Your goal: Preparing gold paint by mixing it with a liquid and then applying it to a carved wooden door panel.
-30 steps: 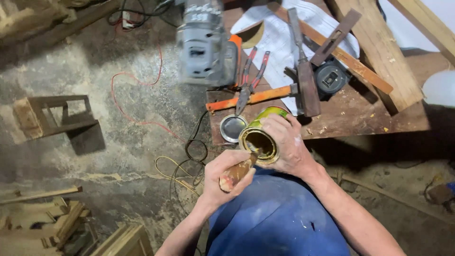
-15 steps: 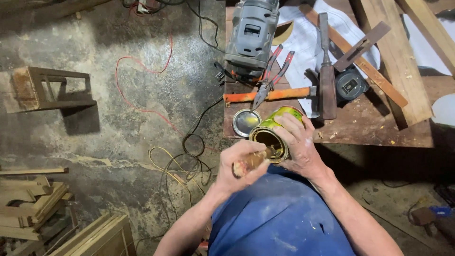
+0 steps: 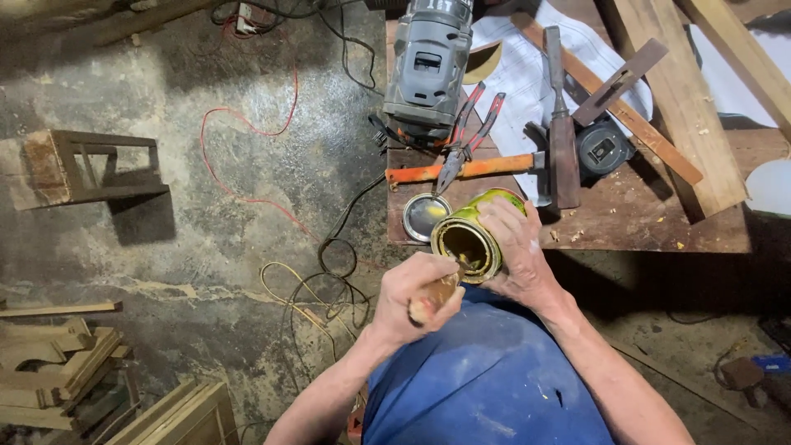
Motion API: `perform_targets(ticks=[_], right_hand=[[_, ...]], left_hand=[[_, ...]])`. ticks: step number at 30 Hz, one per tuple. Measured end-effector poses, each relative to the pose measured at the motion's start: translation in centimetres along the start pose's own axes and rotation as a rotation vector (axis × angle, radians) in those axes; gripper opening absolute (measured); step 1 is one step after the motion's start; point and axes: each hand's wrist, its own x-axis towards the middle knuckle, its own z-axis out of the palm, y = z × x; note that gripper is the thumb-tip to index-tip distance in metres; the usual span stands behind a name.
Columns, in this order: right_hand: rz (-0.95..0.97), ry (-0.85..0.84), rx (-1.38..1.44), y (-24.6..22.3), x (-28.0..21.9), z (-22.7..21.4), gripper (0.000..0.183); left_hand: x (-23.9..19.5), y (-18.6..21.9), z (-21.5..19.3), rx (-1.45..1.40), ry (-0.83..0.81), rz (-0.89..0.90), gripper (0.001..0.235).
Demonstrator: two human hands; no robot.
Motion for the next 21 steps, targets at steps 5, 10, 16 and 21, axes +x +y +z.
perform_targets(ticks=[5,10,16,21], right_hand=[[0.006,0.007,0.037,0.3,-0.3,-0.2,0.092],[-0.018,0.04,0.027,0.0,-0.3,-0.4,0.093],[0.075,0.128,-0.023,-0.1,-3.8,-3.3,0.102],[0.11,0.205,-0.083,0.9,-7.5,-4.2,0.103]], left_hand=[[-1.5,-4.3,0.8,-0.387,0.07,-0.246,0.032],[2.0,-1.1,-0.8,-0.173,0.108,-0.138,0.027],[1.9,0.4,2.4,-0.24,0.028,-0.004,0.027],[1.2,0.9,4.3,-0.365,-0.182,-0.05,0.026]])
